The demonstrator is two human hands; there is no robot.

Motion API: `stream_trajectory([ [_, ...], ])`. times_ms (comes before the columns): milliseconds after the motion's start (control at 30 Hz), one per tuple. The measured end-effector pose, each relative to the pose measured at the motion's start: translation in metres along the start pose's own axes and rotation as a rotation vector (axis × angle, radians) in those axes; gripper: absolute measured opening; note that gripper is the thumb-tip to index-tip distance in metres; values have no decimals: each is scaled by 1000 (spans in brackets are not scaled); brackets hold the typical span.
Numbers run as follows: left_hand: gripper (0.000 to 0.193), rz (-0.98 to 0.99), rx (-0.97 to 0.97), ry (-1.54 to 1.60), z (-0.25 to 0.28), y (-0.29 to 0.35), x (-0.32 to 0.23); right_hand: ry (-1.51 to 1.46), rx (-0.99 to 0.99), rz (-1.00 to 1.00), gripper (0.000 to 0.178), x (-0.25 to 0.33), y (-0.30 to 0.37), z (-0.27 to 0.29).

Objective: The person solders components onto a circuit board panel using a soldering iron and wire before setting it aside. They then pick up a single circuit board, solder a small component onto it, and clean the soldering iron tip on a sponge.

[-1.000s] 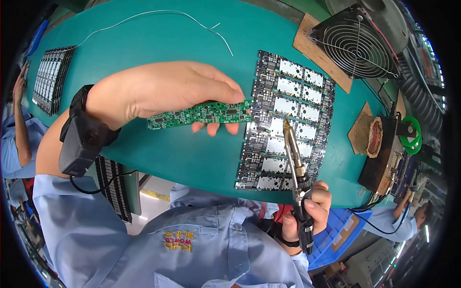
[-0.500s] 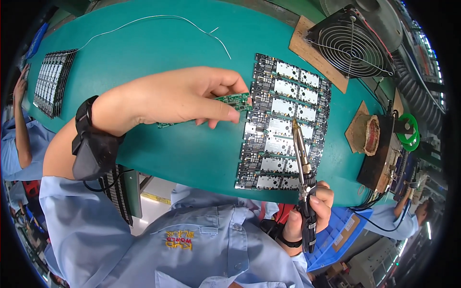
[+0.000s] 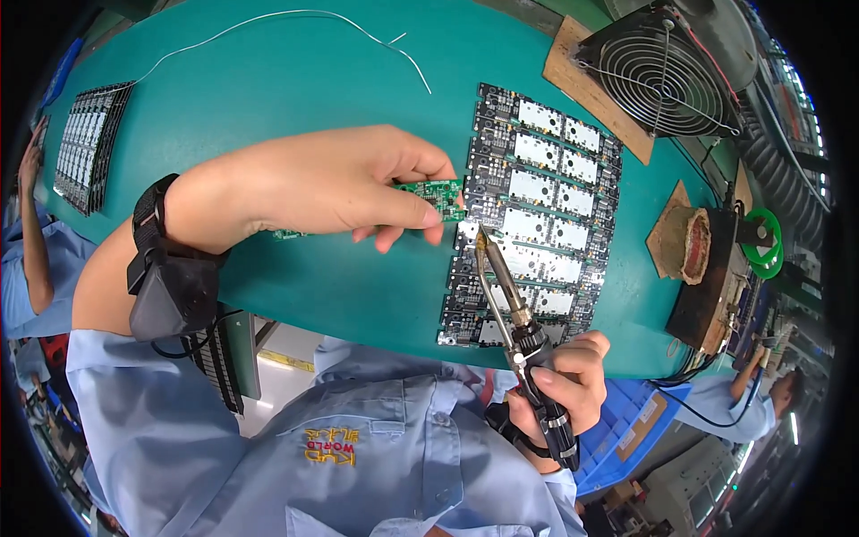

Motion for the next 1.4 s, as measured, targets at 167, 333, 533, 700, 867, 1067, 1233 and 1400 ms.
stream_trajectory([
  [167,22,14,-83,-62,-1,1,0,-2,33,-7,35,-1,-4,-4],
  [333,20,-8,-93,-93,-1,-1,3,-9,56,-23,35,-1,-7,-5],
  [533,21,-20,-111,-123,-1,0,1,-7,71,-25,36,-2,-8,-7],
  [700,19,-21,-122,-124,-1,1,0,-19,68,-26,36,-3,-8,-6],
  [867,18,-23,-126,-135,-2,2,0,-22,59,-20,34,-4,-8,-7],
  [1067,17,-41,-91,-114,-1,0,5,-19,51,-10,34,-4,-7,-7],
  [1233,15,-36,-87,-146,0,0,4,-26,42,-7,34,-6,-6,-8],
  [1400,13,-27,-87,-150,0,0,4,-33,24,-1,35,-6,-7,-8],
])
Point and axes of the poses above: each hand's wrist, its own y-axis away from the middle knuckle, its own z-axis out of the back of the hand, x = y × z, the point moved 6 cm from there along -y, towards the middle knuckle, and after that the axes turned 14 degrees about x, right-handed, at the moved point
